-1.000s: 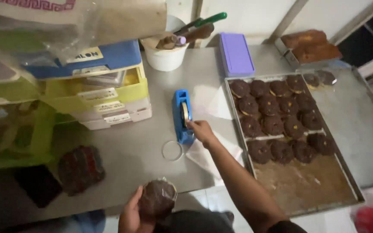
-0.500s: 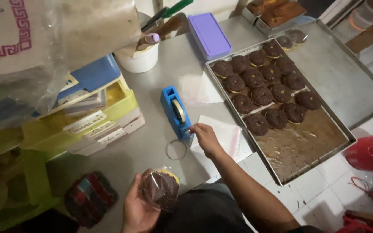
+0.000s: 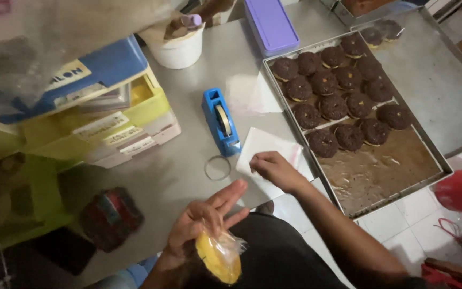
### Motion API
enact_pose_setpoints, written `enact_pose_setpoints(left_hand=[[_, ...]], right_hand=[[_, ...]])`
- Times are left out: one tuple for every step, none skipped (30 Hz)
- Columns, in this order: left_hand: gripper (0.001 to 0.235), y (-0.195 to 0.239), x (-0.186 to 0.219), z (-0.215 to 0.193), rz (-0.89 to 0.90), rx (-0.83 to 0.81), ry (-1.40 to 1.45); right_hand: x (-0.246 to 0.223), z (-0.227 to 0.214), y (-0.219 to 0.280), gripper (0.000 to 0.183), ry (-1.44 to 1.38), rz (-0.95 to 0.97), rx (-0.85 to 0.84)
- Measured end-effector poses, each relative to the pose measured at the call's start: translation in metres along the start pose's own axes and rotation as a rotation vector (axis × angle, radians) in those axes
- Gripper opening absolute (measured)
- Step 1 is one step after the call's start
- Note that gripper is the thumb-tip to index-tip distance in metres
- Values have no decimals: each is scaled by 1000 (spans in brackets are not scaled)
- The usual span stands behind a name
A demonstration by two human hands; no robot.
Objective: The person places individual chocolate-covered donuts into plastic bags, folds the bags, and uses a tape dispenser to seal them.
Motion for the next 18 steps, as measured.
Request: enact_pose_setpoints(left_hand=[[28,-7,1,5,4,6,6],[29,-14,1,12,-26,-24,-97],[30,-21,1,18,-59,-55,-200],[30,-27,-3,24,-60,-51,-195],[23,-35,-5,30,-63,-70,-247],[17,-43,-8,36,-66,-89,-298],[17,-48,-12,40,-77,-94,-299],[19,-54,-16,45,-77,-102,-331],[20,-60,-18,49,-77,-114,-365],[20,-64,-23,52,-87,-121,-368],[19,-68,-27,55,-48,-112,-365],[18,-72,-31,57,-10,-103,-362],[18,-72,-37,55,-21,-109,-365],[17,-72,-40,54,26,-105,-358],[18,-72,-45,52,69,-99,-349],[18,-73,-51,53,55,-104,-350],[22,-76,-55,54,152,-85,-330],[26,-78,-58,54,249,-65,-309]], right_hand=[[-19,-5,28,25,2,7,-5],[-41,-5,57,18,-248,-62,-224],[-63,-6,88,13,-502,-128,-440],[-79,-9,103,13,-504,-121,-439],[-95,-8,120,17,-315,-129,-600],[-109,-7,138,28,-122,-138,-755],[-111,-5,140,28,-128,-141,-746],[-112,-2,143,28,17,-176,-751],[-113,1,145,28,164,-212,-752],[-108,-2,143,28,160,-217,-740],[-102,-5,142,27,167,-219,-749],[-96,-8,141,27,175,-220,-758],[-92,-14,140,27,169,-226,-747],[-85,-20,138,28,191,-164,-738],[-78,-26,138,30,209,-101,-728],[-71,-32,138,30,199,-104,-717],[-64,-39,137,31,188,-111,-700],[-58,-46,137,32,177,-118,-682]])
Point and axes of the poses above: each hand's wrist, its own y-axis away from the middle knuckle, its own z-axis out of the palm, x = y × z, the point moved 3 cm from there along -y, towards the middle knuckle, and after that the axes turned 3 degrees about y, right-handed, at the moved point
